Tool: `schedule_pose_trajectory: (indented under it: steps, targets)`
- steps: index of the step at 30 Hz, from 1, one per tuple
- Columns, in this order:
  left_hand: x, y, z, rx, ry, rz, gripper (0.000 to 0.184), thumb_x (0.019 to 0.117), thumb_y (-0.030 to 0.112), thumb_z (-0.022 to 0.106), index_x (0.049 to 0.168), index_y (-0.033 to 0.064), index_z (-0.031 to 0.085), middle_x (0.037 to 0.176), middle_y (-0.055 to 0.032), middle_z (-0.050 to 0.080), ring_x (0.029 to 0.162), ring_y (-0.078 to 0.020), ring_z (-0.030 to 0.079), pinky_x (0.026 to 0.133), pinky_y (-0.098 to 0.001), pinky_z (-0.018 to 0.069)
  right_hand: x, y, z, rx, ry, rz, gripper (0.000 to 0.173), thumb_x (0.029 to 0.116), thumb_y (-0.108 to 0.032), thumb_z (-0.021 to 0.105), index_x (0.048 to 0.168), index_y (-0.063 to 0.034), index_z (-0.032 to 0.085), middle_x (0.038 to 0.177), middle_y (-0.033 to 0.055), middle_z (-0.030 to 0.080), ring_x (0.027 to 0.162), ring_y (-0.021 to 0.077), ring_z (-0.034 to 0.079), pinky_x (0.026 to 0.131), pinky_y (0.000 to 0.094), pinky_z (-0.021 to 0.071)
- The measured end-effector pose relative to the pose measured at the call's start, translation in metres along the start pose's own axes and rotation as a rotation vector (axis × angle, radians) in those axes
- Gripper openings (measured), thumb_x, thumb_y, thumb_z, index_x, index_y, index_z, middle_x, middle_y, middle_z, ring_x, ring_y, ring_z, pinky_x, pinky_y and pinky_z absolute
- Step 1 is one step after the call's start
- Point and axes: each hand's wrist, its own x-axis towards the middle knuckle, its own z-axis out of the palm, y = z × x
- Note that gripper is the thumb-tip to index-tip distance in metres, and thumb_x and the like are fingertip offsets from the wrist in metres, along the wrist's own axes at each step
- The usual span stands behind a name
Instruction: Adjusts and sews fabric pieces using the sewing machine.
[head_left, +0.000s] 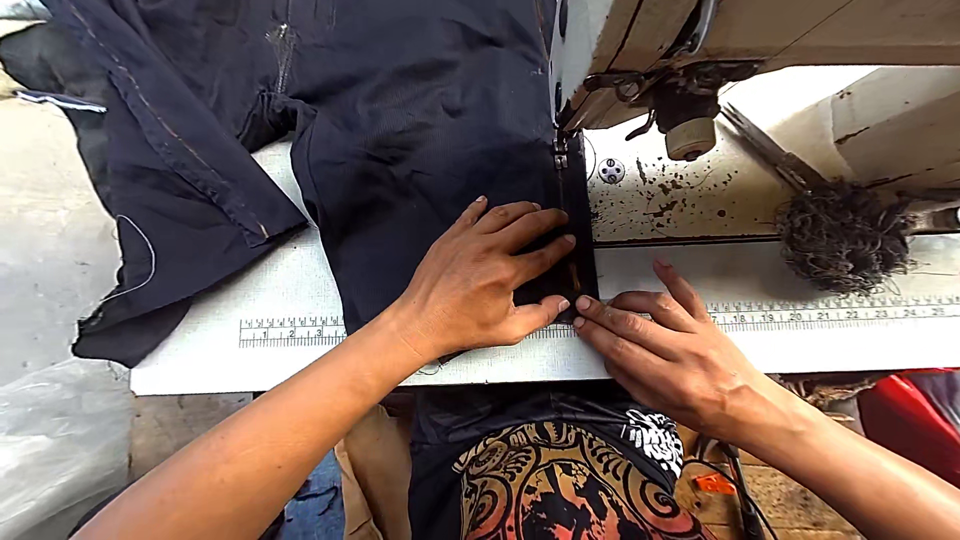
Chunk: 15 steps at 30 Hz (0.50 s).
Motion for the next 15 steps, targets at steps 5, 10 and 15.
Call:
schedule_pose_trajectory:
  steps: [5,10,15]
  targets:
    - [-0.0031,-0.0022,0.0043,-0.052,0.100,0.033,0.049,0.0955,0.052,0.060,0.127,0.0173,0.074,0.141,-0.0064,0.063,0.137,-0.0250,0.055,0.114,-0.0559,0.0408,-0.0020,-0.0009,0.0012,0.000,0.009,0.010,0.032,0.1024,-0.009,0.050,0.130,-0.0135,0.065,0.130,0.0022,0.069,0.115,0.0218,0.064,0.113,0.0570,0.0333]
    - [-0.0037,-0.0038,0.0059,-0.053,0.105,0.031,0.048,0.0951,0.053,0.060,0.123,0.0178,0.076,0.137,-0.0048,0.067,0.136,-0.0251,0.056,0.113,-0.0567,0.0406,-0.0031,-0.0028,0.0018,-0.029,0.007,0.019,0.032,0.1025,-0.009,0.050,0.131,-0.0138,0.064,0.132,0.0016,0.067,0.114,0.0219,0.063,0.111,0.0560,0.0343]
    - [-0.0002,-0.0073,0.0055,-0.053,0.106,0.029,0.048,0.0953,0.054,0.059,0.123,0.0179,0.076,0.136,-0.0043,0.067,0.136,-0.0252,0.056,0.113,-0.0575,0.0409,0.0039,-0.0019,-0.0021,-0.015,0.012,0.031,0.033,0.1011,-0.007,0.050,0.130,-0.0111,0.066,0.127,0.0053,0.071,0.108,0.0280,0.067,0.100,0.0587,0.0454]
